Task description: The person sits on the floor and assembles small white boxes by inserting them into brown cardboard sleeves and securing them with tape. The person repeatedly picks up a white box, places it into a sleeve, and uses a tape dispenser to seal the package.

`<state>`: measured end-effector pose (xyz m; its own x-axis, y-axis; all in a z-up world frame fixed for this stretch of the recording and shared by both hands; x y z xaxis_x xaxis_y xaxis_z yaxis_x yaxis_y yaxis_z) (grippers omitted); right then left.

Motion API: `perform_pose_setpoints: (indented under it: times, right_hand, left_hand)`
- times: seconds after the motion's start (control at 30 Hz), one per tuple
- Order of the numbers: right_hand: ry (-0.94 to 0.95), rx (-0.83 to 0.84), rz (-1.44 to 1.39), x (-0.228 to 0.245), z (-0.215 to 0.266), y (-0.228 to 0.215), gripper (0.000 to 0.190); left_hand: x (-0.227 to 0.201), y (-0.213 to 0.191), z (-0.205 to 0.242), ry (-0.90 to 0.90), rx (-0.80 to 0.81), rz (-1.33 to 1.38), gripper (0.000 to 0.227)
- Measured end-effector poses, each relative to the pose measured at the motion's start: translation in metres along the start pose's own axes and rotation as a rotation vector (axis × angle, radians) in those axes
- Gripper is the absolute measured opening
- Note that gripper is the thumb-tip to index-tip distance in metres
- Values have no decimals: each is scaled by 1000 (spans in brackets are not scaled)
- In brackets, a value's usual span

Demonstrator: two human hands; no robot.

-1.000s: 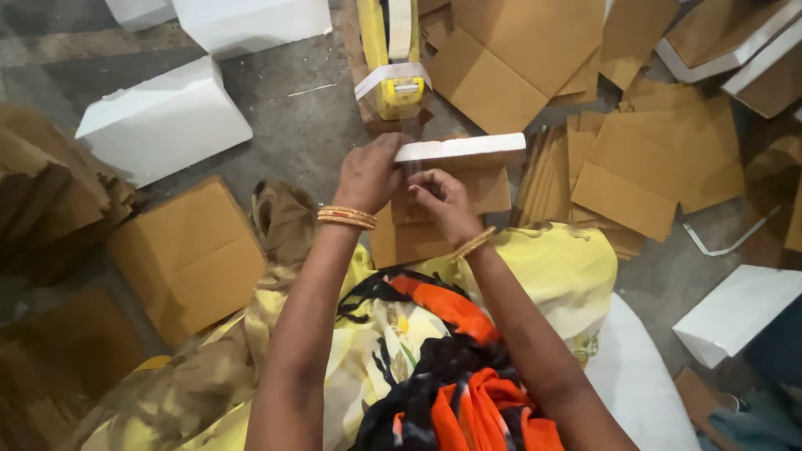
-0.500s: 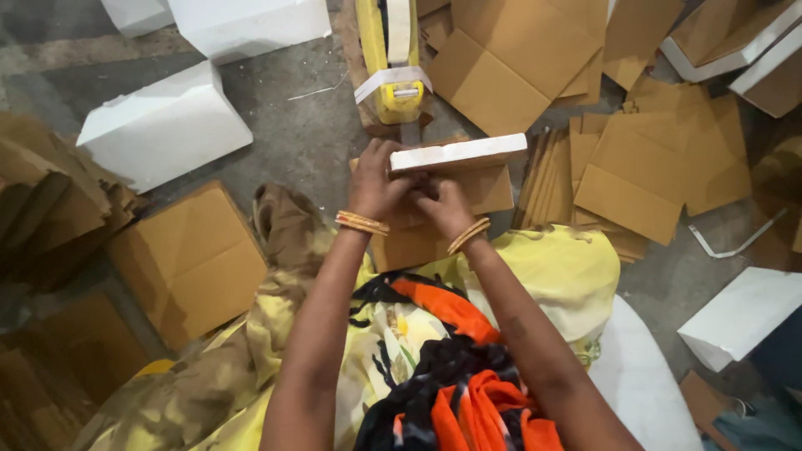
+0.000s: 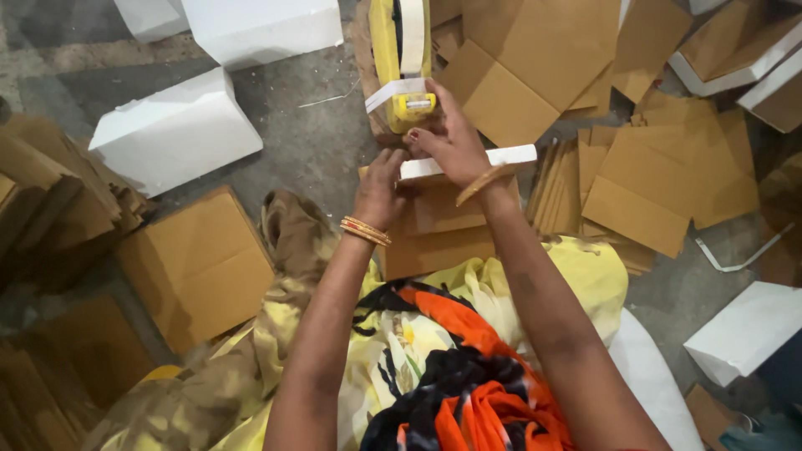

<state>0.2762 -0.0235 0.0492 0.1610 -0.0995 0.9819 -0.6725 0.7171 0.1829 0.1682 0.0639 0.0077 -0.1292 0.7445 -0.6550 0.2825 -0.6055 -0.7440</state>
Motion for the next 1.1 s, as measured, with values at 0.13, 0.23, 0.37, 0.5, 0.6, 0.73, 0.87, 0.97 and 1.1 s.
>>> perform_pose_setpoints:
  times: [0.13, 0.23, 0.37, 0.5, 0.6, 0.73, 0.87, 0.97, 1.1]
  right_hand:
    - [169, -110, 70, -30, -14, -8, 80]
    - [70, -94, 229, -8, -13, 1, 92]
    - [358, -104, 157, -25, 15, 3, 102]
    - [397, -41, 308, -46, 33, -1, 83]
    - [393, 85, 184, -69, 20, 5, 51]
    - [599, 39, 89, -106, 12, -10, 38]
    - [548, 162, 325, -104, 3, -11, 31]
    - [587, 261, 475, -103, 4, -8, 36]
    - [630, 260, 492, -112, 8, -9, 40]
  left_hand:
    - [-8, -5, -3, 110, -80, -78, 54]
    - [-9, -6, -1, 57, 11, -51, 47]
    - [-20, -18, 34, 52, -41, 59, 54]
    - [-16, -3, 59, 21, -9, -36, 50]
    - [-11, 2, 61, 60, -59, -46, 52]
    - [6, 17, 59, -6, -64, -27, 50]
    - [27, 27, 65, -201, -48, 69, 41]
    - [21, 19, 66, -148, -75, 197, 49]
    - [7, 6, 63, -43, -90, 482, 63]
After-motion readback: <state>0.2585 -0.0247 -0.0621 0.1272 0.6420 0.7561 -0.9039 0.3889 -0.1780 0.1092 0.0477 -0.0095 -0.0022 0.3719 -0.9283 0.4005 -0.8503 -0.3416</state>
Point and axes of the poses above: each hand's wrist, its own z-axis away from the middle knuckle, its own y-axis out of the palm, x = y × z, the point moved 10 cm from there along -z, towards the middle knuckle, and after that the axes turned 14 degrees about -z, right-handed, at the moved point
